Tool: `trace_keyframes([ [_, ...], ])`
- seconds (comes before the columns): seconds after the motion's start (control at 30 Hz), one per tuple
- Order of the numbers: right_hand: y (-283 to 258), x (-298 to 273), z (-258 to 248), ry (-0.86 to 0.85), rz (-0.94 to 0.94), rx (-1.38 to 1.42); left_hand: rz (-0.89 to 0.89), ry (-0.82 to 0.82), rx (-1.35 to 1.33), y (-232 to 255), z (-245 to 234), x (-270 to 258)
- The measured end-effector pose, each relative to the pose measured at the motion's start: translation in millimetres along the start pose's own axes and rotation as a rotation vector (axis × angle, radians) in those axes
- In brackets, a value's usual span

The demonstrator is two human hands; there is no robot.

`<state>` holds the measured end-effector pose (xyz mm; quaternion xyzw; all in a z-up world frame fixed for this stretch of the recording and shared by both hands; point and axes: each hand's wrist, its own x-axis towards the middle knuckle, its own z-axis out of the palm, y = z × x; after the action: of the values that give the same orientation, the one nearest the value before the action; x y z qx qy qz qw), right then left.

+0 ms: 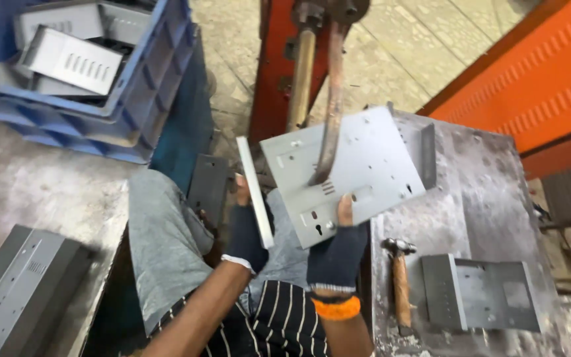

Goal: The recorder is using a spot welding machine to join metal plates and form a protective enclosure.

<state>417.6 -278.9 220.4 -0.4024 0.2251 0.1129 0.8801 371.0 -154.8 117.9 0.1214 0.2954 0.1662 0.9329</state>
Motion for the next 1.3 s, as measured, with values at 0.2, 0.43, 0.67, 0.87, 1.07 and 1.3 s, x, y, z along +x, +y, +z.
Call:
trace_keyframes([
  [0.2,8.0,-7.9,-31.4,-0.305,-0.171,-0.255,0.109,0.336,0.606,-4.0,39.0,-25.8],
  [0.43,5.4,3.4,-40.1,-0.27,-0.1,-0.167,0.157,0.311,0.574,-0.7,39.1,-4.8],
  [0.67,15.5,43.6,-67.8,-0.539,-0.003,-0.014,0.221,0.103,0.337,-14.5,43.4,-14.7],
  [0.87,-0.1,31.4,-20.0,-0.422,-0.169,-0.111,0.395,-0.568,0.536,-0.4,24.3,-19.9],
  [1.07,29.0,165.7,-29.8,-0.395,-0.07,0.217,0.502,-0.63,0.65,21.5,52.5,24.3],
  [1.3,4.7,89.2,22.9,-0.236,-0.026,0.058,0.511,-0.648,0.661,39.0,71.3,36.9],
])
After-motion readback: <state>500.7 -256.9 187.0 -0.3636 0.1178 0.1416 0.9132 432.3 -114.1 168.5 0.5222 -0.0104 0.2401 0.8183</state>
